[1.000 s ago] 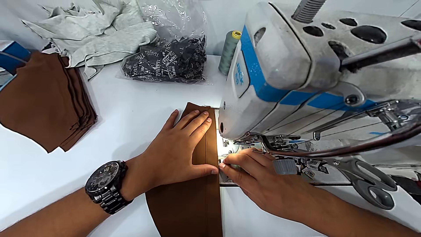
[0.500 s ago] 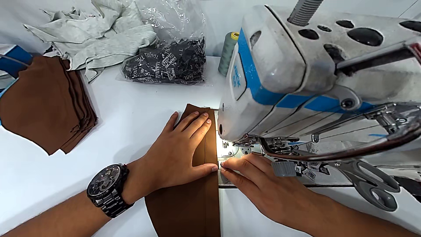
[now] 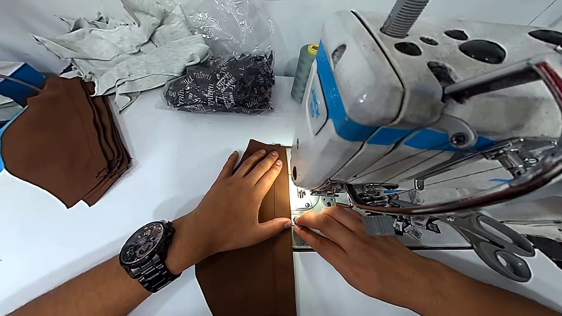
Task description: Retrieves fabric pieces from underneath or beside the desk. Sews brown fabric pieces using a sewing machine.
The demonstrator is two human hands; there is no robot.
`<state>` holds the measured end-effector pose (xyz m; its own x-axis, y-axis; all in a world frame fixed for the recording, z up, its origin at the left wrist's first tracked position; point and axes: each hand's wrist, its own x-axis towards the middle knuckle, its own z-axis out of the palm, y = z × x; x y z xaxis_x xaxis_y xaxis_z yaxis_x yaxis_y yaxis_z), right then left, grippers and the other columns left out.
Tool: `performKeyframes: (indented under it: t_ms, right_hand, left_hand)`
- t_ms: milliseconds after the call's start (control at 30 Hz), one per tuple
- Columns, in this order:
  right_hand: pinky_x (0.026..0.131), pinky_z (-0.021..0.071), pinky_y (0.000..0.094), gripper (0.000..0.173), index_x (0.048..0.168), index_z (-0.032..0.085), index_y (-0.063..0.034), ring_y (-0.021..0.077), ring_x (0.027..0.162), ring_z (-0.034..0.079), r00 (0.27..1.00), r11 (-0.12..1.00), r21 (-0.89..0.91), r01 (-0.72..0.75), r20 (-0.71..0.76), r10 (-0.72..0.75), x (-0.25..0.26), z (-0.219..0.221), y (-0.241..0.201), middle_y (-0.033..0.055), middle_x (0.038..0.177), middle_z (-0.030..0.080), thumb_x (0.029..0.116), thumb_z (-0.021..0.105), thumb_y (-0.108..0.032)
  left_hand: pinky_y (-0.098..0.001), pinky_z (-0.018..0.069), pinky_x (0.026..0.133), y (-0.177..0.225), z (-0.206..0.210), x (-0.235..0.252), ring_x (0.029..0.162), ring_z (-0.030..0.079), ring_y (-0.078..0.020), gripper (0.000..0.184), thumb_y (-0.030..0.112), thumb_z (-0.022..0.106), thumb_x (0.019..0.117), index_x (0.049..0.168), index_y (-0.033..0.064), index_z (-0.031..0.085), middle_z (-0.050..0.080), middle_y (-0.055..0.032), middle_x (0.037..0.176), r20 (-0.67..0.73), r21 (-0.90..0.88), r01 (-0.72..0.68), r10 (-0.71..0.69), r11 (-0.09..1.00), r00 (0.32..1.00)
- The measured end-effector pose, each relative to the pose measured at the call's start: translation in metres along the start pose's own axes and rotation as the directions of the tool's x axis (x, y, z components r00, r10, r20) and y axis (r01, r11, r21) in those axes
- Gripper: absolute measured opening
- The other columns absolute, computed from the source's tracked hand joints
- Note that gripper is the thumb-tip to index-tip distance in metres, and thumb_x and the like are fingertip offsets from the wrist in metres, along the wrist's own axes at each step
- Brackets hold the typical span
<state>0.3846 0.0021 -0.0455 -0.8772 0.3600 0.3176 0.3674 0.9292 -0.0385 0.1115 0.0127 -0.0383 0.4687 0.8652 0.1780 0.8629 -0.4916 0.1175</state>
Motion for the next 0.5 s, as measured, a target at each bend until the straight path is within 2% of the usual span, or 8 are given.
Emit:
performKeyframes:
  t_ms: [100, 133, 233, 367, 500]
  right_hand:
    - [0.089, 0.0528, 0.0315, 0.027, 0.124, 0.067, -0.0170, 0.0166, 0.109, 0.065, 0.998, 0.999, 0.046, -0.026, -0.050, 0.029, -0.003, -0.002, 0.012, 0.0008, 0.125, 0.069, 0.1050, 0.048, -0.017]
    - [0.089, 0.0530, 0.0322, 0.028, 0.123, 0.069, -0.0184, 0.0164, 0.109, 0.065, 0.998, 0.997, 0.071, -0.038, -0.045, 0.041, -0.005, -0.003, 0.018, 0.0000, 0.123, 0.070, 0.1044, 0.049, -0.019]
    - [0.089, 0.0545, 0.0326, 0.031, 0.127, 0.069, -0.0219, 0.0152, 0.111, 0.065, 1.000, 0.991, 0.133, -0.013, -0.018, 0.015, -0.007, -0.003, 0.032, -0.0020, 0.126, 0.069, 0.1042, 0.048, -0.021]
    - [0.099, 0.0526, 0.0337, 0.032, 0.132, 0.066, -0.0210, 0.0137, 0.124, 0.062, 0.999, 0.985, 0.166, 0.038, 0.016, -0.042, -0.006, -0.003, 0.037, -0.0025, 0.133, 0.068, 0.1068, 0.046, -0.022]
    - [0.094, 0.0531, 0.0320, 0.029, 0.126, 0.068, -0.0198, 0.0130, 0.117, 0.064, 1.000, 0.988, 0.155, 0.024, -0.018, -0.021, -0.004, -0.003, 0.035, -0.0024, 0.126, 0.070, 0.1065, 0.048, -0.021]
  left_hand:
    - [-0.0644, 0.0251, 0.118, 0.000, 0.000, 0.001, 0.151, 0.036, -0.0244, 0.099, 0.083, 0.039, 0.0865, 0.153, 0.0109, 0.049, 0.044, -0.0067, 0.160, 0.008, 0.011, 0.002, -0.003, 1.000, 1.000]
    - [-0.0642, 0.0245, 0.119, 0.000, 0.000, 0.001, 0.151, 0.035, -0.0241, 0.099, 0.084, 0.038, 0.0866, 0.154, 0.0114, 0.048, 0.043, -0.0062, 0.160, 0.017, 0.015, 0.006, -0.006, 1.000, 1.000]
    - [-0.0638, 0.0247, 0.119, 0.001, -0.001, 0.000, 0.151, 0.035, -0.0240, 0.098, 0.083, 0.038, 0.0868, 0.154, 0.0118, 0.049, 0.043, -0.0054, 0.160, 0.019, 0.027, 0.008, -0.008, 1.000, 1.000]
    - [-0.0654, 0.0245, 0.118, 0.001, 0.000, 0.000, 0.151, 0.035, -0.0252, 0.098, 0.084, 0.038, 0.0867, 0.153, 0.0117, 0.049, 0.044, -0.0057, 0.160, 0.015, 0.014, 0.007, -0.007, 1.000, 1.000]
    - [-0.0644, 0.0228, 0.119, 0.001, -0.001, 0.001, 0.152, 0.032, -0.0243, 0.099, 0.085, 0.037, 0.0864, 0.154, 0.0130, 0.049, 0.043, -0.0044, 0.161, 0.034, 0.021, 0.013, -0.014, 1.000, 0.999]
